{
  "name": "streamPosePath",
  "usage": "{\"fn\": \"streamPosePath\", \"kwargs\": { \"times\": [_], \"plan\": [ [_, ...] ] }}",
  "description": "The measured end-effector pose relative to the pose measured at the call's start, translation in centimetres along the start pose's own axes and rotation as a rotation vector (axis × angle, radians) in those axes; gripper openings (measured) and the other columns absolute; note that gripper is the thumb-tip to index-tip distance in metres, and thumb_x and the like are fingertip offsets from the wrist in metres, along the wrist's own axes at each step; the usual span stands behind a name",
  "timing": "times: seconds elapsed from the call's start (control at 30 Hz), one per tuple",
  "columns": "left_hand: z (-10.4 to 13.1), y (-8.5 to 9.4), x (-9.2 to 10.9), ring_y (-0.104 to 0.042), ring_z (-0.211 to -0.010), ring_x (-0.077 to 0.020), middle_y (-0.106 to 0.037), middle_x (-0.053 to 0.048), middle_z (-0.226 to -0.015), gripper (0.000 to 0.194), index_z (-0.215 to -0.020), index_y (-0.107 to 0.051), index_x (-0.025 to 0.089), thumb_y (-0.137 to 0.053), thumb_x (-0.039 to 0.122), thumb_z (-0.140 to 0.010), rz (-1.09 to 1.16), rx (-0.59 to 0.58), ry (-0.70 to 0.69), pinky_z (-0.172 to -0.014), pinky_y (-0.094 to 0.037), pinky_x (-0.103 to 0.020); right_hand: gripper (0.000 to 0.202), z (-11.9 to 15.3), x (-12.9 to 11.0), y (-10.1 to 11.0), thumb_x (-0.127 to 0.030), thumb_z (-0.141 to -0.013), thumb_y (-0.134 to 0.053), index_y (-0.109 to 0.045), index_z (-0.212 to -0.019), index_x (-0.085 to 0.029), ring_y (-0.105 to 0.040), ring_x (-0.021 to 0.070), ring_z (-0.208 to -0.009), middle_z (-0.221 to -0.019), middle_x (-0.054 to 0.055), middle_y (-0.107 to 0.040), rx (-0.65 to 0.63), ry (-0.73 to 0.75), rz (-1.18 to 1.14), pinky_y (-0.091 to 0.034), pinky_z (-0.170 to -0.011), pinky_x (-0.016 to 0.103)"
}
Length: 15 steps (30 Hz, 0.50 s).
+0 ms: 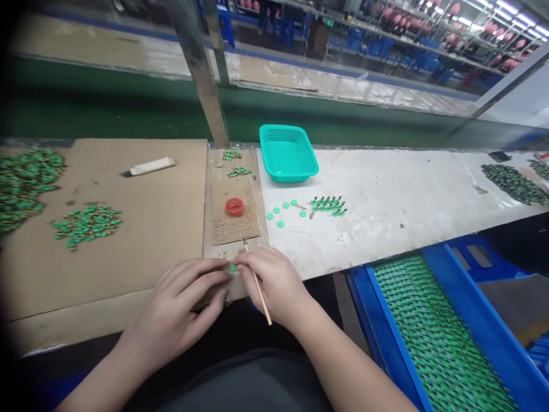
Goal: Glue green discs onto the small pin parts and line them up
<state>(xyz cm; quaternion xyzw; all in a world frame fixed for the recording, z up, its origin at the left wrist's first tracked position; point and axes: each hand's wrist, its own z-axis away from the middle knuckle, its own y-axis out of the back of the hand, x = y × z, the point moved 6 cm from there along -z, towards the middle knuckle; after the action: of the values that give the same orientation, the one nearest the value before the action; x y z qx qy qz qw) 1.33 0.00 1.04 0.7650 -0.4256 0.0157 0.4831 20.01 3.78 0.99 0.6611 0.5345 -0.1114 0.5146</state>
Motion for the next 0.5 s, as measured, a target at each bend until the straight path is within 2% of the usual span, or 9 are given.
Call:
{"fn": "streamPosePath", "kwargs": {
  "times": [0.07,0.13,0.2,0.27,0.3,0.37,0.43,0.5],
  "plan": [
    [0.3,1.3,0.5,-0.078,-0.101,-0.0181,-0.079,-0.004,-0.110,0.021,-0.111,-0.072,0.026,-0.070,0.008,-0.102,0.098,0.133,0.057,-0.095,-0.062,-0.033,0.015,-0.6,-0.6,-0.6,-0.014,-0.107,-0.066,-0.076,-0.115,-0.022,-0.081,0.0236,-0.103,-0.112,0.008,-0.087,-0.047,0.051,0.017,-0.068,-0.096,0.041],
    [1.1,2.9,1.5,-0.075,-0.090,-0.0143,-0.074,-0.002,-0.098,0.023,-0.108,-0.068,0.027,-0.066,0.005,-0.101,0.083,0.254,0.108,-0.084,-0.063,-0.027,0.017,-0.7,-1.5,-0.8,-0.010,-0.102,-0.068,-0.074,-0.111,-0.023,-0.080,0.0259,-0.100,-0.105,0.008,-0.086,-0.058,0.107,-0.013,-0.068,-0.090,0.042],
    [2.2,4.3,2.4,-0.075,-0.089,-0.0149,-0.074,-0.002,-0.096,0.021,-0.109,-0.066,0.027,-0.063,0.008,-0.102,-0.011,0.316,0.154,-0.080,-0.064,-0.028,0.020,-0.3,-1.8,-0.9,-0.005,-0.103,-0.064,-0.074,-0.107,-0.022,-0.078,0.0270,-0.091,-0.095,0.008,-0.082,-0.054,0.125,-0.033,-0.065,-0.078,0.039],
    [3.3,5.6,2.2,-0.076,-0.088,-0.0164,-0.076,-0.002,-0.094,0.015,-0.105,-0.067,0.028,-0.063,0.014,-0.102,-0.107,0.319,0.190,-0.081,-0.066,-0.031,0.016,0.4,-1.1,-1.2,-0.011,-0.107,-0.064,-0.072,-0.104,-0.025,-0.076,0.0246,-0.085,-0.090,0.004,-0.077,-0.057,0.090,0.036,-0.063,-0.074,0.036],
    [3.9,6.5,1.4,-0.077,-0.088,-0.0173,-0.077,-0.002,-0.093,0.012,-0.102,-0.069,0.028,-0.063,0.018,-0.103,-0.156,0.309,0.225,-0.082,-0.067,-0.032,0.014,0.7,-0.6,-1.3,-0.014,-0.109,-0.065,-0.071,-0.104,-0.025,-0.077,0.0248,-0.086,-0.091,0.004,-0.076,-0.042,0.073,0.045,-0.064,-0.075,0.037],
    [5.3,9.3,-1.5,-0.078,-0.089,-0.0189,-0.079,-0.004,-0.094,0.013,-0.102,-0.073,0.027,-0.062,0.026,-0.106,-0.256,0.305,0.360,-0.085,-0.067,-0.036,0.011,1.2,0.2,-1.5,-0.022,-0.112,-0.065,-0.071,-0.103,-0.025,-0.079,0.0254,-0.085,-0.093,0.004,-0.077,-0.007,0.062,0.053,-0.065,-0.074,0.038],
    [6.8,13.2,-5.9,-0.075,-0.085,-0.0175,-0.078,-0.005,-0.097,0.018,-0.111,-0.075,0.023,-0.060,0.034,-0.112,-0.349,0.334,0.572,-0.082,-0.067,-0.036,0.013,1.7,0.5,-1.4,-0.028,-0.114,-0.066,-0.070,-0.102,-0.025,-0.079,0.0258,-0.083,-0.092,0.005,-0.077,0.032,0.070,0.065,-0.066,-0.071,0.038],
    [8.0,17.1,-10.5,-0.074,-0.087,-0.0168,-0.077,-0.004,-0.107,0.030,-0.124,-0.072,0.018,-0.069,0.045,-0.112,-0.405,0.324,0.783,-0.080,-0.067,-0.036,0.015,2.0,0.4,-1.2,-0.032,-0.114,-0.066,-0.071,-0.102,-0.025,-0.081,0.0263,-0.082,-0.092,0.006,-0.078,0.063,0.074,0.078,-0.067,-0.071,0.039]
  ]
}}
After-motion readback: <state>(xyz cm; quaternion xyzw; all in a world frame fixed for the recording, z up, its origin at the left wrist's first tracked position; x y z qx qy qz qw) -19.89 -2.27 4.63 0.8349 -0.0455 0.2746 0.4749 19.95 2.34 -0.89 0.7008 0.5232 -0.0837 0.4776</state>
